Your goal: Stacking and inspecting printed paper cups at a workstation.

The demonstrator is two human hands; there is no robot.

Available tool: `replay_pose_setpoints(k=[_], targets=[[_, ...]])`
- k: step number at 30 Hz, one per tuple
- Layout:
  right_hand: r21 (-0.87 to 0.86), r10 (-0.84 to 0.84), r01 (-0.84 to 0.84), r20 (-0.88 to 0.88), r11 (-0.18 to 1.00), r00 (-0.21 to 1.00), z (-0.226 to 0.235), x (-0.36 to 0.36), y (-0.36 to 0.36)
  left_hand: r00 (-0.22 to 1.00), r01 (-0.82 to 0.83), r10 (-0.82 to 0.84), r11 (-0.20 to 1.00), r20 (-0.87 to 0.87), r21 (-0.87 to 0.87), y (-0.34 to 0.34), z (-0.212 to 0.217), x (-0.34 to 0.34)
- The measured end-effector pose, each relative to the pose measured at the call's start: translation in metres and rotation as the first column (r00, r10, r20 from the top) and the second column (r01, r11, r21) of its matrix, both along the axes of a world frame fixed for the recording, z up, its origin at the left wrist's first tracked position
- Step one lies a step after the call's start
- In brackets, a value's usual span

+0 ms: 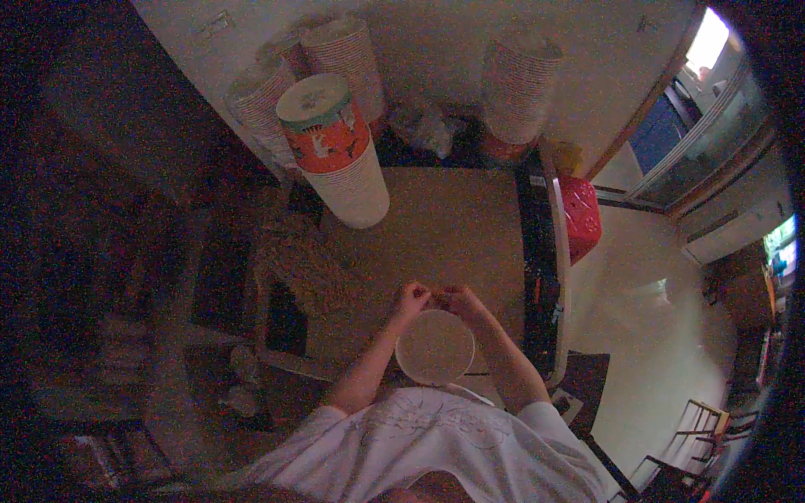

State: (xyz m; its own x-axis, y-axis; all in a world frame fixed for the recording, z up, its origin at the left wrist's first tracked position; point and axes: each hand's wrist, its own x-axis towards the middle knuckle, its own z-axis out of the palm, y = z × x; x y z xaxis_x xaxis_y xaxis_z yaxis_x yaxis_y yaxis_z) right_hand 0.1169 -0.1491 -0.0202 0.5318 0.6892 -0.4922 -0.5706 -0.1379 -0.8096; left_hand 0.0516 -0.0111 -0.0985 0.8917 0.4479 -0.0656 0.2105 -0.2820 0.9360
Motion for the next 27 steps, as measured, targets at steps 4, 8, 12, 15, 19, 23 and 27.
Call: replay_pose_setpoints(k=[4,8,12,15,19,23,27], targets=[[-0.083,-0.021,0.021,-0.001,0.996,1.0,0.003,0.003,-0.003,0.996,0.037,-0.035,0.999,-0.084,0.016,-0.006,0.011,0.004],[-0.098,-0.034,0.03,-0.037,0.995,0.999,-0.004,0.003,0.002,0.976,0.042,-0.079,0.983,-0.204,-0.181,0.001,-0.008,0.006],[-0.114,0.003,-0.004,-0.008,0.994,1.0,-0.006,0.004,-0.002,0.994,0.049,-0.049,0.999,-0.099,0.004,-0.001,-0.012,0.005],[-0.085,-0.006,0.004,-0.017,0.996,1.0,-0.013,0.005,-0.004,0.983,0.156,-0.149,0.986,-0.106,0.059,0.004,-0.001,0.005],[-0.095,0.035,-0.036,-0.008,0.995,0.999,-0.022,0.009,-0.011,0.965,0.254,-0.237,0.953,-0.114,0.166,0.006,0.025,0.006],[-0.085,0.035,-0.036,-0.015,0.996,0.999,-0.039,0.01,-0.013,0.98,0.196,-0.174,0.936,-0.1,0.292,0.002,0.041,0.005],[-0.137,0.123,-0.116,0.04,0.984,0.992,-0.038,0.011,-0.016,0.976,0.186,-0.158,0.961,-0.147,0.203,-0.001,0.044,0.003]])
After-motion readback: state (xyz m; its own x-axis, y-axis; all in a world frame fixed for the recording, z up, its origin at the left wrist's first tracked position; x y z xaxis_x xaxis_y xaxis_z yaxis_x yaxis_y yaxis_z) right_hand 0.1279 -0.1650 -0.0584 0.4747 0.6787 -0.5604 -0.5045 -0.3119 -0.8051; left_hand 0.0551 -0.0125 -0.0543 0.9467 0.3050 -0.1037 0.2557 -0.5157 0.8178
